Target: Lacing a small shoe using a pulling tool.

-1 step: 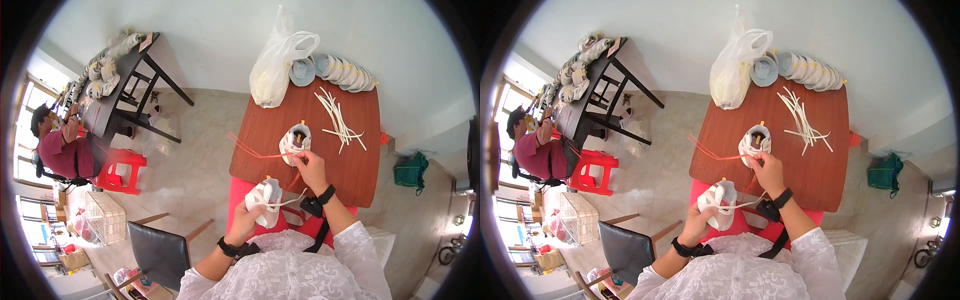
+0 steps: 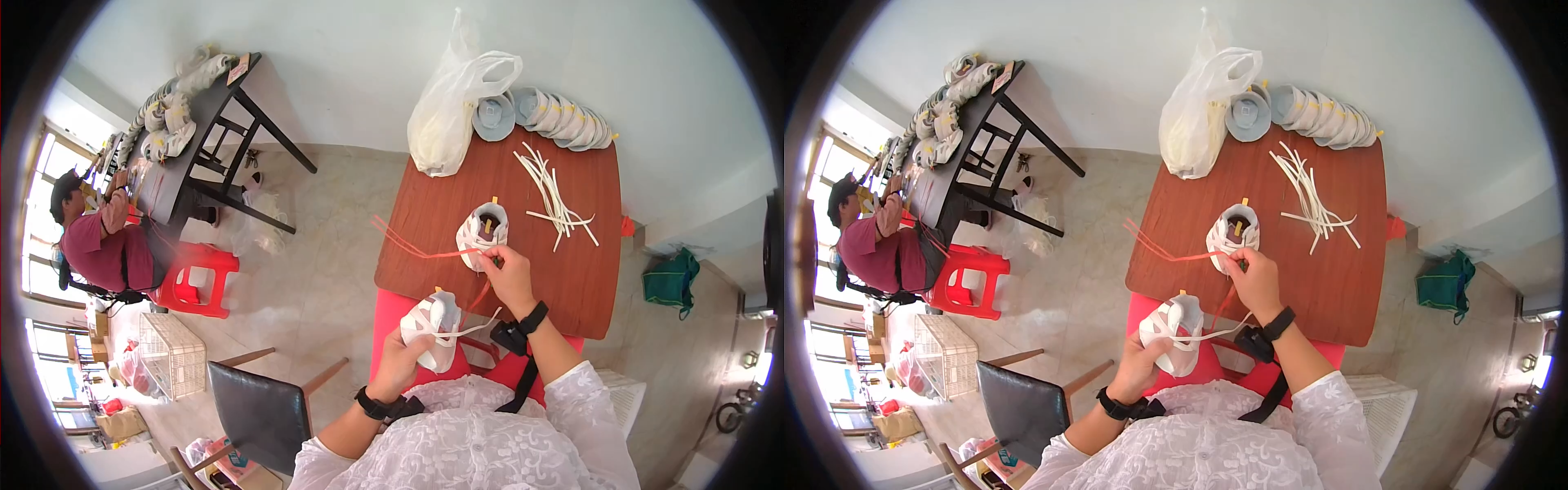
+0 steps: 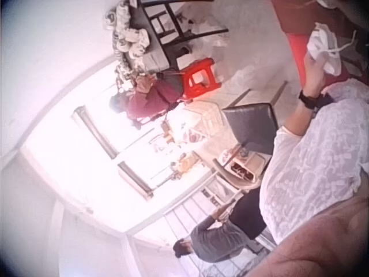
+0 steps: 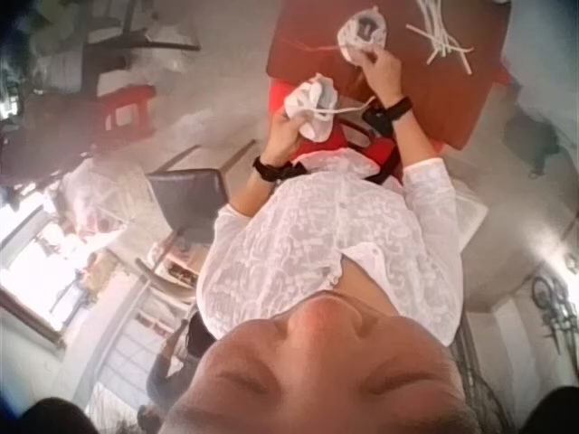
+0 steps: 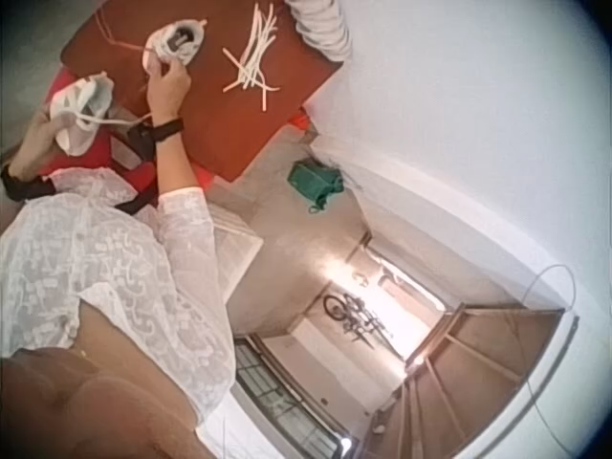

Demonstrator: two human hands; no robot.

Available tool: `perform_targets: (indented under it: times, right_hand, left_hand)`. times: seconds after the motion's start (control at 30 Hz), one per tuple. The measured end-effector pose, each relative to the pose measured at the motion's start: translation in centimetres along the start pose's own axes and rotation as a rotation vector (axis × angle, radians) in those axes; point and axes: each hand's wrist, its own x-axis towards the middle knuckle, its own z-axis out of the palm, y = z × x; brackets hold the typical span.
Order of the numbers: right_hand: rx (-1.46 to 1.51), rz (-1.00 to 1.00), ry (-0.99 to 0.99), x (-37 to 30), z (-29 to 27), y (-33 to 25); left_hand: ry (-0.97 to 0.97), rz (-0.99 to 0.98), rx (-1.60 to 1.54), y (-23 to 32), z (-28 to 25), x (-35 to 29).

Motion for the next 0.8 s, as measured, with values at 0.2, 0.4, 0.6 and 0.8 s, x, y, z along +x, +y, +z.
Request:
perform_targets:
  times: [0.2, 0.4, 0.6, 0.8]
  right_hand:
    - [-0.011, -0.028, 0.000, 0.8, -0.1, -1.5]
    - [-0.051, -0.067, 0.021, 2.0, 0.4, -1.1]
    - [0.080, -0.034, 0.164, 5.0, 0.8, -3.2]
    - [-0.460, -0.436, 0.053, 4.5, 0.4, -2.3]
  left_hand:
    - [0.007, 0.001, -0.004, -0.3, -0.5, 0.1]
    - [0.015, 0.024, -0.036, 0.2, -0.6, -0.1]
    - [0.014, 0.028, -0.062, 0.2, -1.2, -0.2]
    - [0.046, 0.042, -0.091, 0.3, -1.6, -0.2]
